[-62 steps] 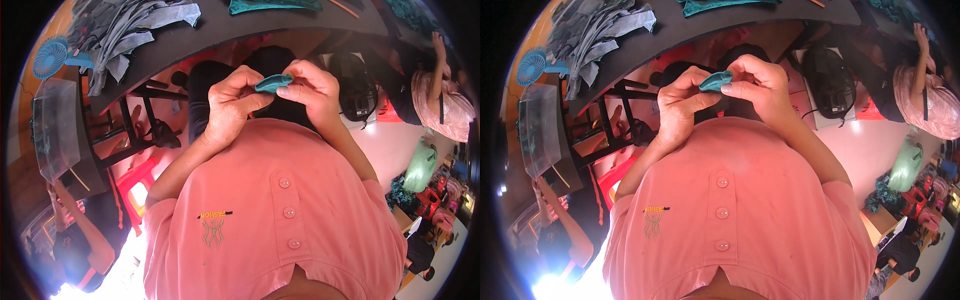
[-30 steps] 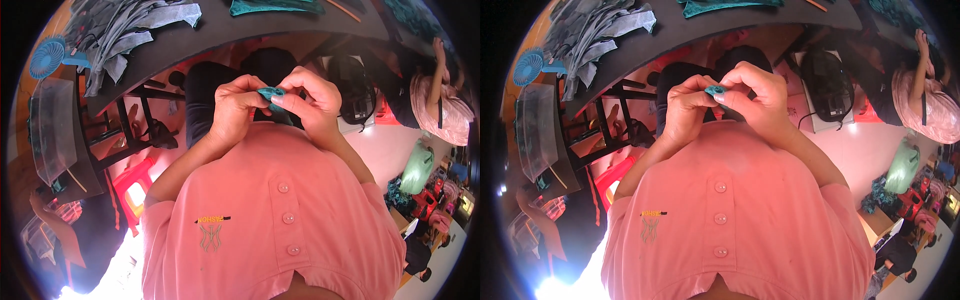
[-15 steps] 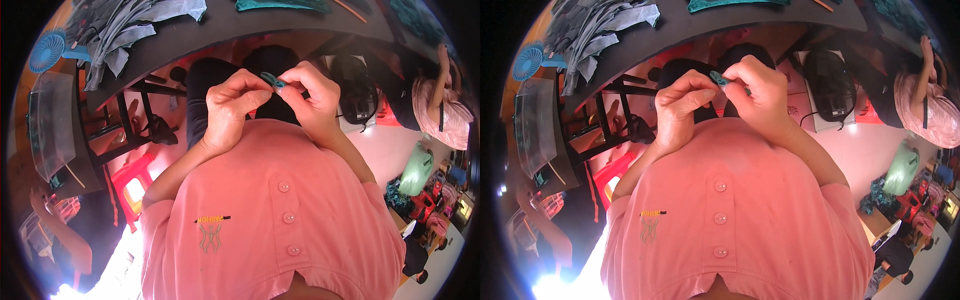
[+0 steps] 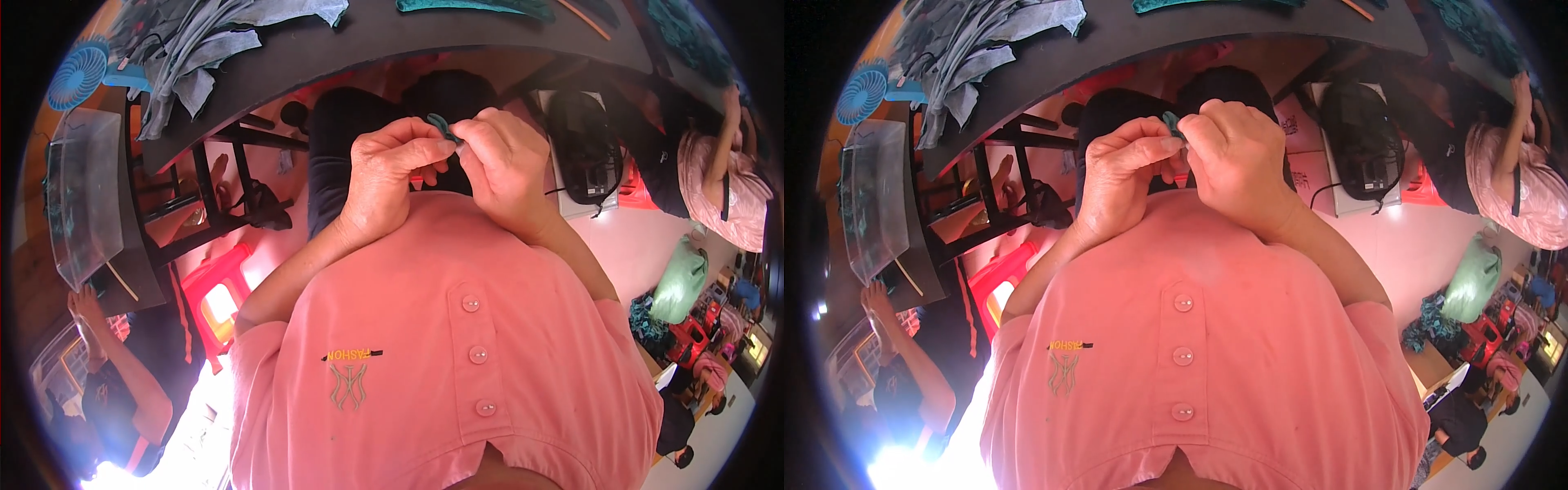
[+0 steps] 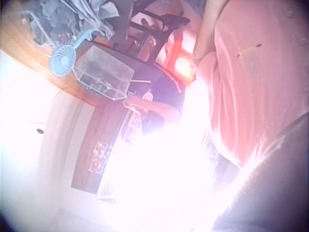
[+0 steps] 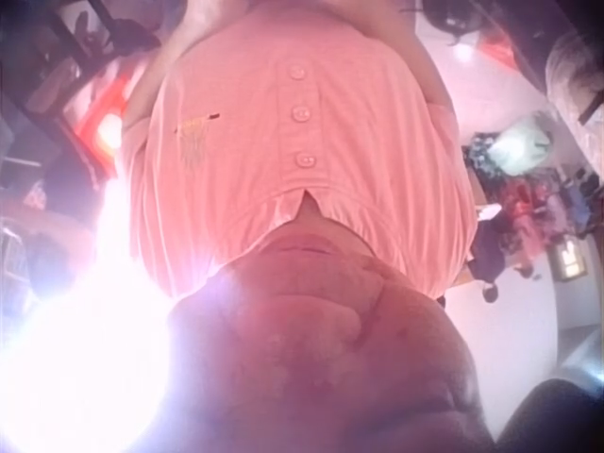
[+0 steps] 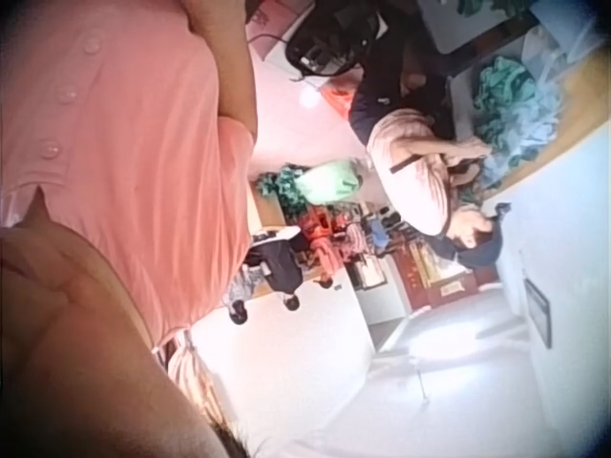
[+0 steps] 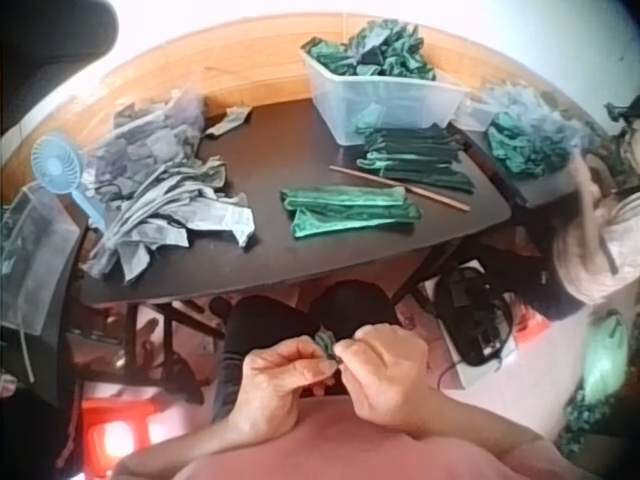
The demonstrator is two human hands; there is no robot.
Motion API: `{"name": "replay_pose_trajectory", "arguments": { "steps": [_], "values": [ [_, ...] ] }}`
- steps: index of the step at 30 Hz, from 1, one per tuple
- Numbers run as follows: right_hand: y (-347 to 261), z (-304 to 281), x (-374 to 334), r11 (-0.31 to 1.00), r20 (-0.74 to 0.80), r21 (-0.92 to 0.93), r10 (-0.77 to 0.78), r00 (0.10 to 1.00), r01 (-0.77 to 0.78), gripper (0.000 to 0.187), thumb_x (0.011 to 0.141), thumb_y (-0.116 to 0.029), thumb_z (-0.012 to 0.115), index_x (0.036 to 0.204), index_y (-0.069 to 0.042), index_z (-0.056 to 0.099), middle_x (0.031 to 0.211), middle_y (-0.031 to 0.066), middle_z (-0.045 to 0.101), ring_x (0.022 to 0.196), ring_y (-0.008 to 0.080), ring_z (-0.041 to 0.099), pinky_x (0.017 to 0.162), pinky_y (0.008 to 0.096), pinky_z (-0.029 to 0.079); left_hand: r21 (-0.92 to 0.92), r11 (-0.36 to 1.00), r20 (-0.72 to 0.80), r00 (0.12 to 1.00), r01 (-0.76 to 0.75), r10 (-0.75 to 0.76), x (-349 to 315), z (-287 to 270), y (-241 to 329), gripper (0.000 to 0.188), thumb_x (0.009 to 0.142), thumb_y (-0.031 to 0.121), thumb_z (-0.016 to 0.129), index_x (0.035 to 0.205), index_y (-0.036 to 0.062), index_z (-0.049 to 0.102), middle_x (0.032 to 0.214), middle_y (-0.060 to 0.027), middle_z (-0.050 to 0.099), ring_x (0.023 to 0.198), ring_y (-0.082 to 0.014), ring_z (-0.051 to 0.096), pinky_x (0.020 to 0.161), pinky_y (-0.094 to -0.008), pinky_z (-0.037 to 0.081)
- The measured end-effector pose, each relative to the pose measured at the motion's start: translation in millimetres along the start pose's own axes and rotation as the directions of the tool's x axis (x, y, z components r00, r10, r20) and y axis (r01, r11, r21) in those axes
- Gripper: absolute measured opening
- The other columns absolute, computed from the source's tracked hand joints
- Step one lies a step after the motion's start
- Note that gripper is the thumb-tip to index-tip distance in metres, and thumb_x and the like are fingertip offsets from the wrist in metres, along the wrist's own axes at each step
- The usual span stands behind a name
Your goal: The person is sorting and inspecting small pieces of fabric at a workstation.
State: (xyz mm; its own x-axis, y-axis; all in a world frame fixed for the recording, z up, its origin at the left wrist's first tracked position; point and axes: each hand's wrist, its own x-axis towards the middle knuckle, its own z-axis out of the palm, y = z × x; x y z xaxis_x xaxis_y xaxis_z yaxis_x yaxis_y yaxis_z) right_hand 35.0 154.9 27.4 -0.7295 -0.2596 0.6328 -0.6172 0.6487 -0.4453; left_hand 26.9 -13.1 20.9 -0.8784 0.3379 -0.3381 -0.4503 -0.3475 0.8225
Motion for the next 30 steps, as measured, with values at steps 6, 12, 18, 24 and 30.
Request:
{"name": "replay_pose_trajectory", "arguments": {
  "steps": [6, 12, 18, 24, 30],
  "values": [
    [2.4, 3.8, -6.0, 0.999, 0.03, -0.042, -0.016, 0.999, 0.017, 0.026, 0.064, 0.001, 0.067, 0.088, -0.005, 0.061, 0.075, 0.0066, 0.056, 0.066, 0.0249, 0.057, 0.056, 0.0357, 0.044, -0.129, 0.991, -0.025, 0.999, 0.022, -0.025, 2.8, -0.2, -4.3, 0.01, 0.078, 0.008, 0.067, 0.08, -0.001, 0.065, 0.072, -0.006, 0.061, 0.062, -0.0128, 0.058, 0.056, -0.0248, 0.044],
    [2.0, 0.9, -5.6, 0.99, 0.059, 0.105, 0.093, 0.994, -0.098, 0.024, 0.067, 0.003, 0.067, 0.09, -0.003, 0.06, 0.074, 0.0076, 0.055, 0.065, 0.0263, 0.057, 0.057, 0.0361, 0.045, -0.209, 0.977, 0.04, 0.999, 0.035, -0.027, 4.6, -0.1, -4.1, 0.01, 0.078, 0.007, 0.066, 0.082, -0.0021, 0.064, 0.073, -0.0071, 0.061, 0.061, -0.0147, 0.058, 0.056, -0.0264, 0.045],
    [0.3, -2.8, -1.3, 0.997, 0.031, 0.053, 0.045, 0.999, -0.047, 0.022, 0.068, 0.003, 0.067, 0.088, -0.003, 0.06, 0.073, 0.0075, 0.055, 0.064, 0.0256, 0.056, 0.055, 0.0356, 0.043, -0.151, 0.988, -0.023, 0.999, -0.027, 0.024, 0.7, 6.4, -2.5, 0.006, 0.08, 0.0, 0.067, 0.085, -0.0007, 0.063, 0.076, -0.0057, 0.061, 0.063, -0.0108, 0.057, 0.056, -0.0233, 0.044],
    [-1.8, -7.3, 3.1, 0.997, 0.04, 0.073, 0.008, 0.999, -0.011, 0.015, 0.075, 0.007, 0.065, 0.088, 0.002, 0.06, 0.069, 0.0114, 0.052, 0.057, 0.0262, 0.051, 0.052, 0.0349, 0.038, 0.391, 0.646, 0.115, 0.731, -0.656, 0.673, 0.7, -2.7, 0.5, 0.016, 0.081, -0.012, 0.066, 0.092, 0.0003, 0.065, 0.094, -0.0048, 0.058, 0.067, -0.0058, 0.053, 0.055, -0.0195, 0.042],
    [-1.4, -4.8, 3.1, 0.999, 0.072, 0.043, 0.009, 0.997, -0.012, 0.02, 0.068, 0.002, 0.069, 0.085, -0.004, 0.06, 0.072, 0.0077, 0.056, 0.062, 0.0248, 0.056, 0.053, 0.0349, 0.042, 0.296, 0.727, 0.148, 0.782, -0.619, 0.606, 2.9, -8.0, -6.5, 0.017, 0.082, -0.012, 0.066, 0.094, 0.0008, 0.066, 0.09, -0.0037, 0.059, 0.066, -0.0045, 0.051, 0.051, -0.0192, 0.04]
  ]
}}
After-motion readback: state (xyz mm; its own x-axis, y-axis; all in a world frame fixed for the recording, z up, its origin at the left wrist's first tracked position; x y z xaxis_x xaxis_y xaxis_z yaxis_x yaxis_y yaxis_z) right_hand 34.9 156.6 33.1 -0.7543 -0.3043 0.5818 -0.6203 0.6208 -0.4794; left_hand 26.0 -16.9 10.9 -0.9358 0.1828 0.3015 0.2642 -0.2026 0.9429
